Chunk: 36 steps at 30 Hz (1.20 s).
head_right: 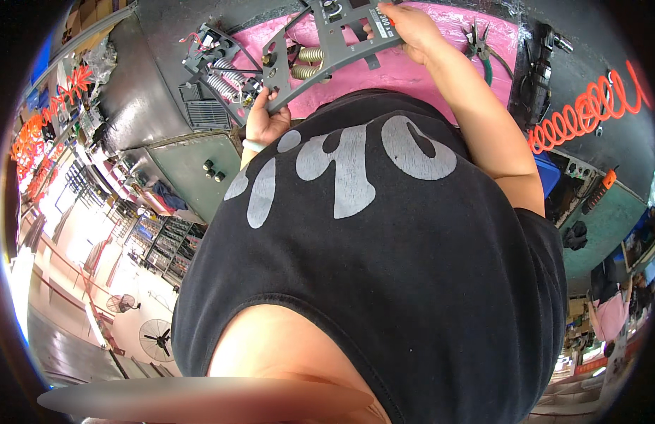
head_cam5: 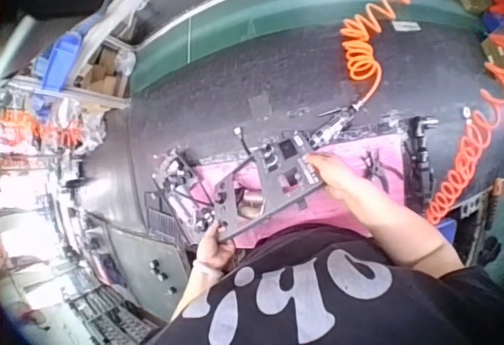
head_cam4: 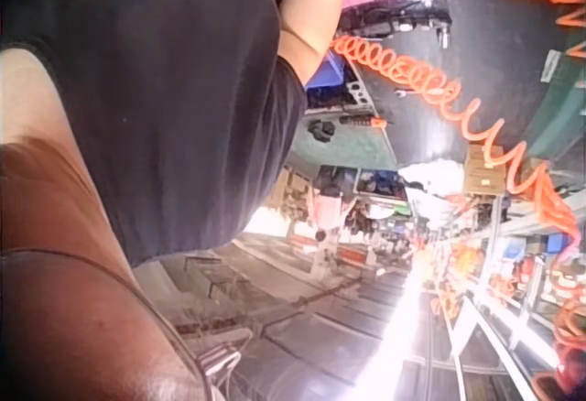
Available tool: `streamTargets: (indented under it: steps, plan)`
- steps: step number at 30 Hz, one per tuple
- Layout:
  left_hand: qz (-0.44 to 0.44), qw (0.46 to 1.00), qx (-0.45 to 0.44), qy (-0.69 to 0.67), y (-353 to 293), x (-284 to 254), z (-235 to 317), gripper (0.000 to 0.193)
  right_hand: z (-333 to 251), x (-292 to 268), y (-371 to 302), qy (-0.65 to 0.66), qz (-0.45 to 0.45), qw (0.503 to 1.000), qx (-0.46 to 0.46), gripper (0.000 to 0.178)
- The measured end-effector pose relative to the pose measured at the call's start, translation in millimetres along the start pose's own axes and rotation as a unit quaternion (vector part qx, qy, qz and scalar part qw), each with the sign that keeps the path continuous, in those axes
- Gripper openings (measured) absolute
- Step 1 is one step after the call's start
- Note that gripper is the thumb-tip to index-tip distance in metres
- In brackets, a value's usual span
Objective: The person assembles electronic components by mounting capacitors, springs, and wires onto a metal chassis and securing them with screws using a power screwdriver.
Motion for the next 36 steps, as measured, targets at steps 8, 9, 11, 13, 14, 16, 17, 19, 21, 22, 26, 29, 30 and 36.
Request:
streamTargets:
  steps: [8,9,11,13,14,16,17,19,21,22,26,29,30,36]
  plan:
    - [-0.166,0.969,0.153,0.098,-69,63,19,0.009,-3,-28,-9,-0.125,0.084,0.988,-0.031,0.037]
    - [-0.187,0.956,0.192,0.119,-79,76,22,0.008,-1,-27,-9,-0.137,0.085,0.986,-0.03,0.037]
    - [-0.202,0.939,0.232,0.153,-89,87,25,0.008,2,-31,-10,-0.162,0.126,0.978,-0.043,0.038]
    - [-0.215,0.931,0.247,0.159,-94,95,26,0.008,7,-32,-8,-0.171,0.114,0.978,-0.045,0.039]
    - [-0.218,0.924,0.26,0.175,-98,99,26,0.009,10,-32,-6,-0.171,0.1,0.979,-0.046,0.04]
    - [-0.222,0.918,0.272,0.186,-98,99,24,0.01,11,-33,-4,-0.185,0.115,0.974,-0.056,0.039]
    - [-0.236,0.903,0.295,0.202,-98,100,24,0.011,11,-34,-4,-0.184,0.126,0.974,-0.051,0.041]
    - [-0.252,0.888,0.319,0.216,-101,101,24,0.012,14,-40,0,-0.185,0.137,0.972,-0.049,0.042]
    - [-0.238,0.87,0.343,0.264,-104,102,23,0.014,-8,-50,1,-0.448,0.221,0.852,-0.157,0.043]
    - [-0.237,0.87,0.346,0.26,-103,99,24,0.014,-11,-43,0,-0.451,0.218,0.851,-0.16,0.043]
    - [-0.27,0.834,0.37,0.307,-99,95,22,0.014,-68,21,-27,-0.458,0.219,0.764,-0.397,0.038]
    - [-0.247,0.838,0.365,0.32,-89,82,19,0.014,-64,49,2,-0.44,0.16,0.848,-0.247,0.022]
    - [-0.231,0.847,0.357,0.321,-83,74,17,0.015,-59,46,8,-0.446,0.15,0.846,-0.251,0.022]
    - [-0.186,0.857,0.31,0.368,-29,13,-9,0.025,-51,63,32,-0.576,0.077,0.763,-0.284,0.052]
Point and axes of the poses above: each hand's wrist, its own y-axis towards the middle knuckle, its own x-axis out of the palm, z = x × y, the point moved 8 cm from there along y, towards the middle knuckle, and after that the axes turned 5 degrees about y, right-handed, at the moved point
